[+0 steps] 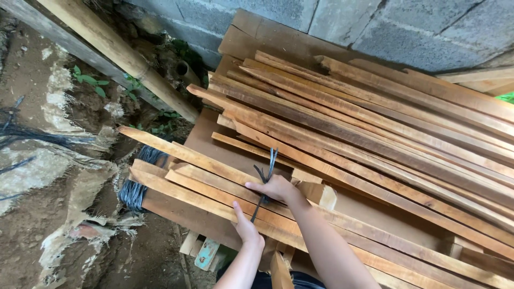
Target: The person arranges a stack of wooden planks on a workbench and secures them by wrapping and tying black straps around the bundle. The hands repeatedly adjust the wood and tighten the straps to hold the planks together.
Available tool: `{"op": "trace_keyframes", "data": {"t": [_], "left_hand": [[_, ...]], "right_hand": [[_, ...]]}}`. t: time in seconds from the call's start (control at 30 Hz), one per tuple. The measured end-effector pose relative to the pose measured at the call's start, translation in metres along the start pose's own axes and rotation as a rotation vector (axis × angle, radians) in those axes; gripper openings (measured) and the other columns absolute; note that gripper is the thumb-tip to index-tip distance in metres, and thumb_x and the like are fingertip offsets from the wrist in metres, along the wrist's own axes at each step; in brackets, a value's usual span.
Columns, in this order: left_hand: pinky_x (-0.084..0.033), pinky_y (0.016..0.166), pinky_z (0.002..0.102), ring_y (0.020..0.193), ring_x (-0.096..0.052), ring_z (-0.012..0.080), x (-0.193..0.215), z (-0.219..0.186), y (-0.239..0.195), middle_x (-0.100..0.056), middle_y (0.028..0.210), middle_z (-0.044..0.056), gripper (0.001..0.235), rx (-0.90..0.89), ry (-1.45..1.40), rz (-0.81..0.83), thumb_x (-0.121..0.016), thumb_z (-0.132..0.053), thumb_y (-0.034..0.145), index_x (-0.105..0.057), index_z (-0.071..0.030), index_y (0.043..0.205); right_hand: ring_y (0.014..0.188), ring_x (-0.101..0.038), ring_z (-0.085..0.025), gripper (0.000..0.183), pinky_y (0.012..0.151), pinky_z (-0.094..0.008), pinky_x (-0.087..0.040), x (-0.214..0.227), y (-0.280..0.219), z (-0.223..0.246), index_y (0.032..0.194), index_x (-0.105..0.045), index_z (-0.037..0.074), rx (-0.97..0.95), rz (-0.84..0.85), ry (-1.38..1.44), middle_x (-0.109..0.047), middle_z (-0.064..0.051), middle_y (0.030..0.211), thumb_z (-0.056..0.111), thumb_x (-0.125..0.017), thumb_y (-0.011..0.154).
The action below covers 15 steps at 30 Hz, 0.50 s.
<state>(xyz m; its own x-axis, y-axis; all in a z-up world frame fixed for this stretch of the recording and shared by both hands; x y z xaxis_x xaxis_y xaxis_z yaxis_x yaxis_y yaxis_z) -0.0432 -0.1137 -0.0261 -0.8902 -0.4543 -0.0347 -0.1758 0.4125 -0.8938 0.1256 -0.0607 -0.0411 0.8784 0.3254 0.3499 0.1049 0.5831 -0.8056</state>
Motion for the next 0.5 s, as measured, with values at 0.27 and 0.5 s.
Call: {"op": "trace_keyframes", "data": {"t": [0.27, 0.5], "left_hand": [[-0.041, 0.115, 0.046, 0.141, -0.047, 0.0273, 0.003, 0.001, 0.004, -0.042, 0.160, 0.008, 0.102, -0.032, -0.025, -0.027, -0.063, -0.067, 0.081, -0.024, -0.018, 0.161], [-0.044, 0.113, 0.047, 0.140, -0.049, 0.0278, -0.001, -0.004, -0.001, -0.043, 0.158, 0.008, 0.101, -0.039, -0.071, 0.006, -0.064, -0.065, 0.080, -0.023, -0.020, 0.160]], "right_hand": [[0.131, -0.059, -0.031, 0.114, 0.109, -0.040, -0.046, -0.009, 0.011, 0.002, 0.130, -0.069, 0.003, -0.041, 0.203, 0.090, -0.064, -0.019, 0.139, 0.090, -0.066, 0.057], [0.127, -0.064, -0.032, 0.115, 0.106, -0.040, -0.048, -0.001, 0.001, 0.010, 0.124, -0.073, 0.002, -0.029, 0.196, 0.081, -0.069, -0.021, 0.135, 0.091, -0.065, 0.052]]}}
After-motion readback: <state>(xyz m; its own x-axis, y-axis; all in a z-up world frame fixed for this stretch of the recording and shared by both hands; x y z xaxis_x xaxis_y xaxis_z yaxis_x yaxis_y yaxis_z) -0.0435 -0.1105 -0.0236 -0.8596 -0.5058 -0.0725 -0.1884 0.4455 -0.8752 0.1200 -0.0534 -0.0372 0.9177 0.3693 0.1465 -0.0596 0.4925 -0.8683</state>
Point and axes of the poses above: each hand's wrist, its own y-axis towards the middle knuckle, its own x-axis out of the back of the hand, z = x × y, the point moved 3 cm from there along y, towards the middle knuckle
